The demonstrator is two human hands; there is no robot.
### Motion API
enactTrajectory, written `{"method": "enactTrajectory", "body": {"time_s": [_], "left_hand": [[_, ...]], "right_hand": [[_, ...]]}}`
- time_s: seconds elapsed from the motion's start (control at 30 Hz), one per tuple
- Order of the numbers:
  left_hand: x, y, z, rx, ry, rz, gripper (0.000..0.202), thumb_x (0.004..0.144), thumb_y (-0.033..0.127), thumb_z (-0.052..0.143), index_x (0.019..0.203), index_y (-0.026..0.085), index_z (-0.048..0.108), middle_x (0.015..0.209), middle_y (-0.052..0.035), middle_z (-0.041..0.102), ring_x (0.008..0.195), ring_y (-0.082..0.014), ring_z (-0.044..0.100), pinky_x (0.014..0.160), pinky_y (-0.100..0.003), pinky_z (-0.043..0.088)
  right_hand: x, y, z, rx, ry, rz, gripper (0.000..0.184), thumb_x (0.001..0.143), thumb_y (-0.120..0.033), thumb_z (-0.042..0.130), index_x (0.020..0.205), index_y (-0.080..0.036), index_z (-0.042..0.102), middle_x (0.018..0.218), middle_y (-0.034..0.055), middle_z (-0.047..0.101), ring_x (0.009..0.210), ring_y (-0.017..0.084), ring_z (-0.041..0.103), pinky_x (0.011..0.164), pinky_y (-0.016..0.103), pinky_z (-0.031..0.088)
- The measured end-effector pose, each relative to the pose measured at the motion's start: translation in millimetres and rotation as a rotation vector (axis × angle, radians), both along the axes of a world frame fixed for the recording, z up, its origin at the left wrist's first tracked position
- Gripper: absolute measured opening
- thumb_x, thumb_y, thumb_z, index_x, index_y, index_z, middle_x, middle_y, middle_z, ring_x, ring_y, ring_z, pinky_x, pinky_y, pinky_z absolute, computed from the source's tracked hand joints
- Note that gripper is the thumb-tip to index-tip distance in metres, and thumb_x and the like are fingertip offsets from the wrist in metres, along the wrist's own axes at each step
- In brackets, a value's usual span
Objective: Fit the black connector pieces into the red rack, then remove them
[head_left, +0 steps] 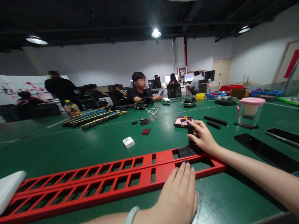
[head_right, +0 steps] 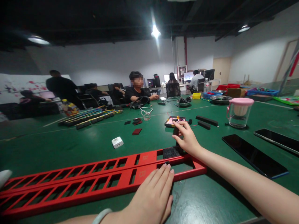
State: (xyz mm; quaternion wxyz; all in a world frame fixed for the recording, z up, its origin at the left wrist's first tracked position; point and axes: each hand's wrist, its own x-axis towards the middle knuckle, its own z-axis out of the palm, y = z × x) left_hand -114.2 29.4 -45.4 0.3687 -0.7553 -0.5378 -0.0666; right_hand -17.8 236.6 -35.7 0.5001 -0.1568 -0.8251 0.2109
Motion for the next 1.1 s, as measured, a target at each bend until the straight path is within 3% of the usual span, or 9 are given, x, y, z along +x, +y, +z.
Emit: {"method": "enactTrajectory", "body": {"time_s": [0.1, 0.2, 0.33, 0.47, 1.1], "left_hand": [[0.2, -0.1, 2.7, -0.039, -0.002, -0.004, 0.042, 0.083, 0.033, 0.035, 0.116, 0.012, 0.050, 0.123, -0.0085, 0.049, 0.114, -0.0200, 0.046, 0.093, -0.030, 0.037], [0.8, -0.1, 1.4, -0.036, -0.028, 0.009, 0.042, 0.083, 0.033, 0.035, 0.117, 0.013, 0.050, 0.124, -0.0078, 0.049, 0.116, -0.0200, 0.045, 0.094, -0.031, 0.036], [1.9, -0.7, -2.9, -0.029, -0.038, 0.024, 0.041, 0.083, 0.034, 0.036, 0.115, 0.014, 0.051, 0.122, -0.0073, 0.050, 0.115, -0.0191, 0.045, 0.096, -0.030, 0.034], [2.9, -0.9, -2.1, -0.056, -0.052, 0.033, 0.041, 0.083, 0.033, 0.035, 0.116, 0.013, 0.050, 0.123, -0.0086, 0.050, 0.115, -0.0191, 0.045, 0.098, -0.030, 0.033], [1.7, -1.1, 2.2, -0.087, -0.030, 0.011, 0.042, 0.082, 0.029, 0.036, 0.118, 0.011, 0.048, 0.125, -0.0107, 0.047, 0.116, -0.0216, 0.044, 0.098, -0.032, 0.036]], "right_hand": [[12.6, -13.8, 1.4, -0.209, -0.055, 0.157, 0.062, 0.073, -0.028, 0.060, 0.129, -0.021, 0.035, 0.108, 0.0084, 0.046, 0.070, 0.008, 0.051, 0.062, 0.024, 0.049], [24.6, -29.1, 5.1, -0.347, -0.151, 0.318, 0.058, 0.070, -0.034, 0.064, 0.119, -0.016, 0.041, 0.099, 0.0071, 0.054, 0.069, 0.009, 0.054, 0.063, 0.024, 0.050], [32.3, -40.6, 13.8, -0.167, -0.305, 0.356, 0.041, 0.066, -0.036, 0.067, 0.099, -0.014, 0.057, 0.093, 0.0064, 0.057, 0.075, 0.011, 0.054, 0.070, 0.024, 0.049], [33.2, -42.7, 21.1, -0.037, -0.327, 0.348, 0.040, 0.064, -0.039, 0.067, 0.096, -0.015, 0.061, 0.093, 0.0070, 0.057, 0.074, 0.010, 0.052, 0.070, 0.025, 0.047], [31.6, -48.0, 27.0, -0.042, -0.445, 0.343, 0.032, 0.059, -0.025, 0.067, 0.088, -0.013, 0.061, 0.084, 0.0043, 0.059, 0.074, 0.012, 0.052, 0.066, 0.023, 0.043]]}}
